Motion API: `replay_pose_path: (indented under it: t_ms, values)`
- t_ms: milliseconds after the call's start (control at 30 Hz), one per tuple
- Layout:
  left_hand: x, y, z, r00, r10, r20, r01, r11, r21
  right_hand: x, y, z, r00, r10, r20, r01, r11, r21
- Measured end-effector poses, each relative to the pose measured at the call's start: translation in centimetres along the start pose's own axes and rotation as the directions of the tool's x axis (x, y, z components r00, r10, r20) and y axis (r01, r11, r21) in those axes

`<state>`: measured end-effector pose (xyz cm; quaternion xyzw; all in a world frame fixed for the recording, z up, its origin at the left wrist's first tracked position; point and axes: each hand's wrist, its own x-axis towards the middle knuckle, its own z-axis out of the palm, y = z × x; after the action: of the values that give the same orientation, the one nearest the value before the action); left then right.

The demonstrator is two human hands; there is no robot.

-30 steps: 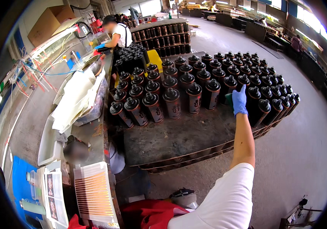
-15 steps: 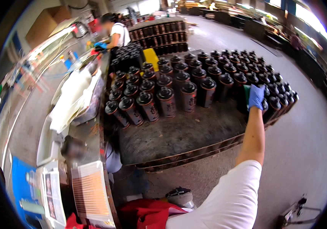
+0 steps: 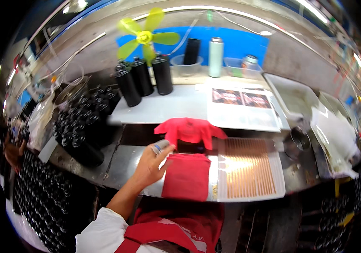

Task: The person applies thin copper-colored strips to the sides of black cylindrical containers. They smooth the strips with a green plastic tool, rotate the containers to access different sides, and place finished units into a nearby rack.

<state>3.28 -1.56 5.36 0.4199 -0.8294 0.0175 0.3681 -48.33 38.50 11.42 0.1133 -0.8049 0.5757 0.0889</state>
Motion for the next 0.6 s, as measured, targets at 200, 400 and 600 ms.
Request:
replay_pose_path:
  t_ms: [200, 400, 600]
  values:
    - [7.0, -11.0, -5.1, 0.862, -0.32, -0.394, 0.449, 0.843, 0.298, -3.1, -11.3, 21.6, 0.749, 0.082, 0.658, -0.075, 0.996, -0.039]
    - [18.7, -21.9, -11.3, 0.826, -0.436, -0.358, 0.55, 0.765, 0.335, -13.3, -20.9, 33.2, 0.238, -0.012, 0.971, 0.154, 0.988, -0.026]
    - [17.3, -25.2, -8.6, 0.871, -0.245, -0.425, 0.45, 0.745, 0.492, -17.8, -24.3, 39.6, -0.158, 0.052, 0.986, 0.4, 0.917, 0.016]
